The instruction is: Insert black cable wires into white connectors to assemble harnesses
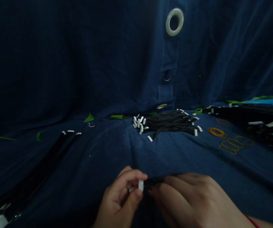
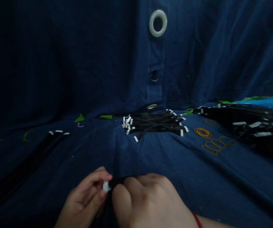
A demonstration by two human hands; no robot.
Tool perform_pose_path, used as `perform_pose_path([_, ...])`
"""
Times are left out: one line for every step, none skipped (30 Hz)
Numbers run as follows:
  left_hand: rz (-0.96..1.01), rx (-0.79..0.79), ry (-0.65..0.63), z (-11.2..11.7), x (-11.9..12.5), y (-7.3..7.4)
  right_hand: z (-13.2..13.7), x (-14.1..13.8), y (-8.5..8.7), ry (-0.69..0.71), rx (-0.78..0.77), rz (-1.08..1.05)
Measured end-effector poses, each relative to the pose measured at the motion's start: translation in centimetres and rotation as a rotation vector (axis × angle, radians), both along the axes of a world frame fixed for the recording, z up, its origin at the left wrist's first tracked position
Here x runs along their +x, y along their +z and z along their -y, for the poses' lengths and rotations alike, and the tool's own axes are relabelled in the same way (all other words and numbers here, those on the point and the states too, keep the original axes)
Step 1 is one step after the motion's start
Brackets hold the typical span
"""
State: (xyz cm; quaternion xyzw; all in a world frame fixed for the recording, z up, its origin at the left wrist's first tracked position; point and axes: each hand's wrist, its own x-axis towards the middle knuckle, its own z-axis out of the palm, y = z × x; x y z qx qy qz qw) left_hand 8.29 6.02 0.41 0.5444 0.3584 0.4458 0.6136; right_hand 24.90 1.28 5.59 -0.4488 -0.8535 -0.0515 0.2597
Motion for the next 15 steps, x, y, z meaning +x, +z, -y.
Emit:
perform_pose_path([0.005,-0.002,0.025,0.1,0.1,0.1,0.0,0.0,-0.1,0.008,0.010,0.007])
perform_pose_path([0.011,-0.005,0.042,0.2,0.2,0.2,0.1,0.0,-0.2,0.010,0.024,0.009])
perform_pose_path([0.014,-0.007,0.043,0.2,0.2,0.3,0.1,0.0,-0.4,0.008,0.031,0.010])
perform_pose_path([0.013,-0.008,0.024,0.3,0.2,0.4,0.2,-0.1,-0.5,0.005,0.039,0.008])
perform_pose_path([0.010,-0.006,-0.002,0.3,0.2,0.5,0.2,-0.2,-0.6,0.004,0.045,0.001])
perform_pose_path([0.008,-0.003,-0.021,0.2,0.2,0.5,0.2,-0.4,-0.7,-0.003,0.041,-0.003])
perform_pose_path([0.007,-0.010,-0.037,0.1,0.2,0.5,0.1,-0.5,-0.7,-0.016,0.029,-0.007])
perform_pose_path([0.009,-0.033,-0.051,-0.1,0.2,0.5,-0.1,-0.5,-0.7,-0.034,0.012,-0.007])
perform_pose_path([0.016,-0.069,-0.057,-0.3,0.2,0.5,-0.4,-0.4,-0.6,-0.043,-0.004,0.002])
perform_pose_path([0.030,-0.110,-0.054,-0.6,0.2,0.5,-0.8,-0.1,-0.3,-0.049,-0.019,0.019])
perform_pose_path([0.046,-0.157,-0.053,-0.9,0.2,0.5,-1.3,0.3,0.1,-0.059,-0.034,0.043])
perform_pose_path([0.067,-0.202,-0.043,-1.3,0.2,0.5,-1.7,0.8,0.6,-0.071,-0.040,0.067])
perform_pose_path([0.095,-0.239,-0.019,-1.6,0.2,0.5,-2.0,1.5,1.3,-0.091,-0.039,0.088])
perform_pose_path([0.131,-0.263,0.012,-1.8,0.1,0.5,-2.1,2.1,2.0,-0.128,-0.027,0.095])
perform_pose_path([0.166,-0.281,0.032,-2.1,0.1,0.6,-1.9,2.7,2.7,-0.175,0.004,0.091])
